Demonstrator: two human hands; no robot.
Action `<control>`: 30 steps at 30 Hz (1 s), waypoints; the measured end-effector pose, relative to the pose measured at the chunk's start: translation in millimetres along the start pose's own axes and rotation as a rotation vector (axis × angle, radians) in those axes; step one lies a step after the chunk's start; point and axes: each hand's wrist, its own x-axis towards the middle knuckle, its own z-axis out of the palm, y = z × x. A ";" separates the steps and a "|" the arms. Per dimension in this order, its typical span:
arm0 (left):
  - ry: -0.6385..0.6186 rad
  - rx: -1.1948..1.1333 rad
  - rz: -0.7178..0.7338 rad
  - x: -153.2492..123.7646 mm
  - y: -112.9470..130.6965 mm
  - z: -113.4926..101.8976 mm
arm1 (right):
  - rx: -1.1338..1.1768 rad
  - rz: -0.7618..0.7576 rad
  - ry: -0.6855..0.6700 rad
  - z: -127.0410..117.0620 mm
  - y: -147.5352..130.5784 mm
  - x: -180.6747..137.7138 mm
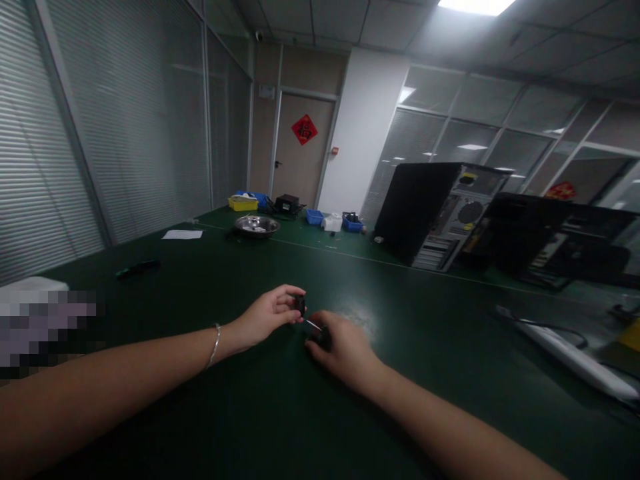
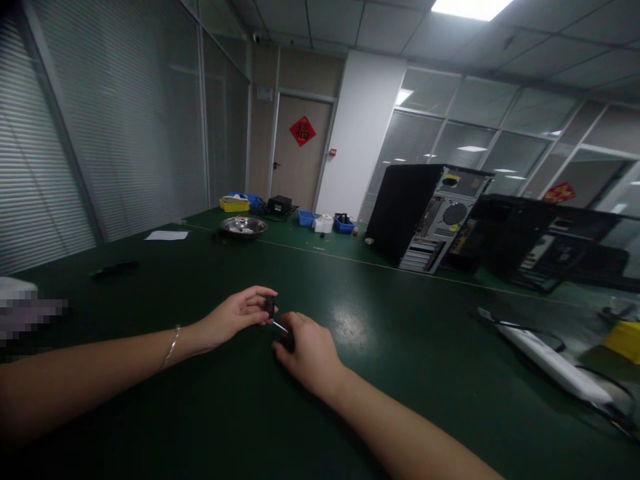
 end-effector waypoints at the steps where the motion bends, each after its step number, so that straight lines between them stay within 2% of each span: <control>1: -0.002 0.003 -0.007 0.0 2.1 1.4 | 0.021 -0.012 -0.001 -1.3 2.1 -0.5; 6: -0.029 0.003 -0.023 1.1 10.9 10.0 | 0.142 -0.118 0.112 -9.0 14.7 -4.1; 11: -0.126 0.022 -0.033 0.8 12.6 16.3 | 0.110 -0.243 0.240 -11.8 15.5 -8.2; 17: -0.155 0.029 -0.056 -1.4 14.2 19.7 | 0.077 -0.252 0.259 -4.8 16.0 -6.8; 25: -0.196 0.047 -0.071 -0.1 9.1 19.5 | 0.112 -0.272 0.190 -6.3 17.3 -9.2; 30: -0.210 0.055 -0.072 -0.3 7.2 19.7 | 0.134 -0.271 0.233 1.0 22.5 -7.5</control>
